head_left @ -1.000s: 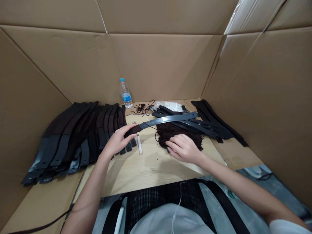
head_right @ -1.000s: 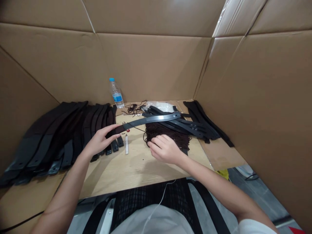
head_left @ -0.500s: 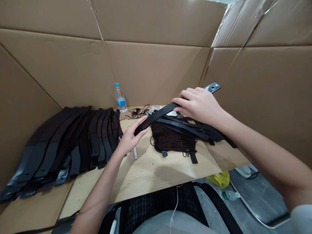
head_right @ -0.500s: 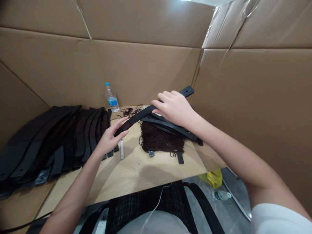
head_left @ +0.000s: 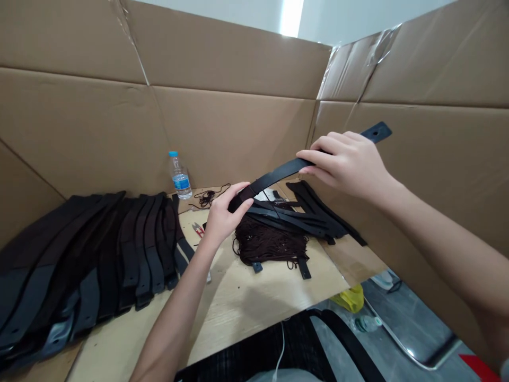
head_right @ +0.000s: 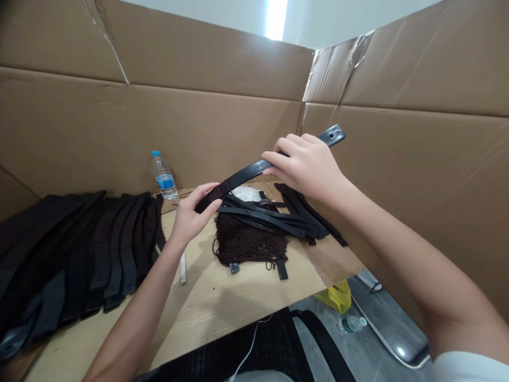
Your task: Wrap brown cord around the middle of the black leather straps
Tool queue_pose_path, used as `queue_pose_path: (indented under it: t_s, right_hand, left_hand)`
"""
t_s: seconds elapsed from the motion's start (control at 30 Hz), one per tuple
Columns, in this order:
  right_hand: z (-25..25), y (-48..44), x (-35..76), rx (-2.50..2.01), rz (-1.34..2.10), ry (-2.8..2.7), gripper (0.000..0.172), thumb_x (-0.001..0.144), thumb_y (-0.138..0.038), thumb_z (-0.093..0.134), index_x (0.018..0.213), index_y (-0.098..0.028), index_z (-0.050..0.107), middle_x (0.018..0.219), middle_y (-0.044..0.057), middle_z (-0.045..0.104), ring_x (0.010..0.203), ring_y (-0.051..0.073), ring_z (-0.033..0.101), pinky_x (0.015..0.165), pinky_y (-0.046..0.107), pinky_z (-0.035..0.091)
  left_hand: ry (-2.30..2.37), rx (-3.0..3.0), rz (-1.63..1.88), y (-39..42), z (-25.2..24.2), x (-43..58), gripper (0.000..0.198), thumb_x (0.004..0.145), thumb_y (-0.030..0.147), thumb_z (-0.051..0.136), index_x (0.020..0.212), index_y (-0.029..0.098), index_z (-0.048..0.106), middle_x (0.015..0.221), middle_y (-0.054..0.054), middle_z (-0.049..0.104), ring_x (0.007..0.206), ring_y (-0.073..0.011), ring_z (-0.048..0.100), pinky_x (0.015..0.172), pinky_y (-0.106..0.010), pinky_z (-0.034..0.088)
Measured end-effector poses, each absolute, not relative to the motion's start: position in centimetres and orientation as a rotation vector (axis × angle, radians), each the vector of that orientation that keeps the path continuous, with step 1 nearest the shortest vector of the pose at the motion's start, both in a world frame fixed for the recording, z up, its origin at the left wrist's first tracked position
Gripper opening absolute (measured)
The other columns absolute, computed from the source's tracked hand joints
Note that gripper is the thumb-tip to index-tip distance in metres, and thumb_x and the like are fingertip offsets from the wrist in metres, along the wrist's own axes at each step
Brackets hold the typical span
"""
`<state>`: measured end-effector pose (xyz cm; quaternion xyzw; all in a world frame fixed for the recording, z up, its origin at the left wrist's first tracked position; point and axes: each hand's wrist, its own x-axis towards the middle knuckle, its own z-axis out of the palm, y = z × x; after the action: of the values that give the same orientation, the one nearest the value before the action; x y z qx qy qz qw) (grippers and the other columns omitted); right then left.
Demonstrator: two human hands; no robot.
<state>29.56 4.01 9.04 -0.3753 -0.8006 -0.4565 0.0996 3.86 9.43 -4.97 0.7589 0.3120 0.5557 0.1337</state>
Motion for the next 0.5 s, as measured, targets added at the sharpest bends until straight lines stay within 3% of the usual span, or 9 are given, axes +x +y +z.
queue_pose_path:
  t_s: [0.23,0.5]
  right_hand:
    - [11.3,4.0,29.4,-1.027,-1.33,-2.348,0.041,0.1,-0.05,0.036,0.11,-0.022,0.065,0.092,0.008,0.066,0.084,0.02,0.058,0.067,0.035,0.035]
    - [12.8,5.1,29.7,-0.913,-1.369,-2.359,0.036,0.098,-0.048,0.042,0.11,-0.025,0.066,0.095,0.008,0.068,0.083,0.021,0.058,0.069,0.038,0.039]
  left_hand:
    - [0.882,2.232,1.83,10.7,-5.1,5.6,0.032,0.089,0.033,0.061,0.119,0.021,0.061,0.118,-0.005,0.071,0.104,-0.0193,0.067,0.095,-0.033,0.052]
    - [0.837,2.262,1.885,12.6,-5.6,6.9,0.032,0.091,0.035,0.059,0.119,0.022,0.055,0.113,-0.005,0.071,0.096,-0.0173,0.069,0.084,-0.027,0.054]
